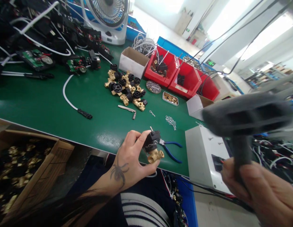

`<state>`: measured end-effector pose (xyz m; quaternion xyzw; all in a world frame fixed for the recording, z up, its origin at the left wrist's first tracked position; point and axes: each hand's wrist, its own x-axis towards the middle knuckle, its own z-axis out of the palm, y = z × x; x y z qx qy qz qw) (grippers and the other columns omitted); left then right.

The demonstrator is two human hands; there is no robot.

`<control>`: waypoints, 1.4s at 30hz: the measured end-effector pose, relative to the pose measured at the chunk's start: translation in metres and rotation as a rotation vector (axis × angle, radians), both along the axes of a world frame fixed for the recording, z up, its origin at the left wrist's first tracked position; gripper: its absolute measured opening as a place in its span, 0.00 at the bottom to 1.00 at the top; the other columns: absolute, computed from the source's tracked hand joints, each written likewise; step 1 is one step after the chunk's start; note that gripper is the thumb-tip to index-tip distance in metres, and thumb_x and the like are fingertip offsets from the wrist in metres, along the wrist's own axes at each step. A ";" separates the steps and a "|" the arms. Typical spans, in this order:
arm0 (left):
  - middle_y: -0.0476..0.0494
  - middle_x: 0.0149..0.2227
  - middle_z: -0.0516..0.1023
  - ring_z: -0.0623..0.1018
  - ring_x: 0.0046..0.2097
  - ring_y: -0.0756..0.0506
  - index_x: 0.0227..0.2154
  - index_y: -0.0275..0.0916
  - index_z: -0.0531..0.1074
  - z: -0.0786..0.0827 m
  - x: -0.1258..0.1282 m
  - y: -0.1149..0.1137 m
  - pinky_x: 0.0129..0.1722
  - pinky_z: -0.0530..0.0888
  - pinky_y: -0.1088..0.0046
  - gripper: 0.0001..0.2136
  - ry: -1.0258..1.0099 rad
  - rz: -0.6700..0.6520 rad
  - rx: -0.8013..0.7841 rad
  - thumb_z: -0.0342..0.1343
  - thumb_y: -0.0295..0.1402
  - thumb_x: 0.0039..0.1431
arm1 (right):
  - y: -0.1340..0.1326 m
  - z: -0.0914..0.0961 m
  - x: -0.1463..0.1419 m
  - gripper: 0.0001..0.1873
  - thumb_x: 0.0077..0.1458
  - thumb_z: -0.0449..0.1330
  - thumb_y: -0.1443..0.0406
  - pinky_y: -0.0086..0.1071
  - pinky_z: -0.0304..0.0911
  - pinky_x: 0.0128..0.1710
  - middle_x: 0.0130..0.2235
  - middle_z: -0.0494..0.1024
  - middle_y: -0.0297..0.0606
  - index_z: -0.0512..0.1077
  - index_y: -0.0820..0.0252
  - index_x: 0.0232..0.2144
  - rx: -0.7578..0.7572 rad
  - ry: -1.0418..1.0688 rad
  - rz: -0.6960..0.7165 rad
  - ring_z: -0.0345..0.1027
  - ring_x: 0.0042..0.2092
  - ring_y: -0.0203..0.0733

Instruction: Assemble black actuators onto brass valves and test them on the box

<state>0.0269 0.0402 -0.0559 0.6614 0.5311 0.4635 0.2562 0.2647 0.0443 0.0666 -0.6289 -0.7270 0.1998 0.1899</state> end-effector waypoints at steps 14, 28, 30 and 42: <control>0.44 0.44 0.65 0.71 0.45 0.44 0.58 0.40 0.61 0.001 0.001 0.001 0.46 0.74 0.66 0.31 -0.022 -0.003 -0.022 0.63 0.34 0.50 | -0.007 -0.012 -0.005 0.25 0.61 0.50 0.46 0.27 0.54 0.15 0.17 0.64 0.31 0.66 0.55 0.22 -0.098 -0.001 0.029 0.57 0.17 0.36; 0.44 0.44 0.65 0.70 0.45 0.44 0.58 0.40 0.61 0.001 0.001 0.002 0.46 0.74 0.66 0.31 -0.013 -0.009 -0.005 0.63 0.34 0.50 | -0.002 -0.020 -0.010 0.24 0.61 0.52 0.48 0.28 0.53 0.17 0.17 0.65 0.30 0.65 0.57 0.20 -0.149 -0.154 0.171 0.58 0.19 0.36; 0.43 0.46 0.66 0.70 0.47 0.44 0.58 0.39 0.59 0.002 0.003 0.002 0.47 0.74 0.65 0.32 -0.007 -0.023 -0.008 0.63 0.34 0.50 | 0.000 -0.015 -0.014 0.20 0.58 0.56 0.49 0.27 0.55 0.18 0.19 0.65 0.30 0.68 0.56 0.24 -0.059 -0.052 0.117 0.59 0.20 0.36; 0.46 0.42 0.70 0.74 0.43 0.44 0.41 0.41 0.65 0.000 0.008 -0.004 0.43 0.77 0.64 0.19 -0.070 0.041 -0.069 0.65 0.31 0.46 | 0.046 -0.037 -0.061 0.16 0.53 0.65 0.59 0.26 0.58 0.25 0.25 0.67 0.29 0.74 0.58 0.43 -0.390 0.140 0.409 0.59 0.26 0.35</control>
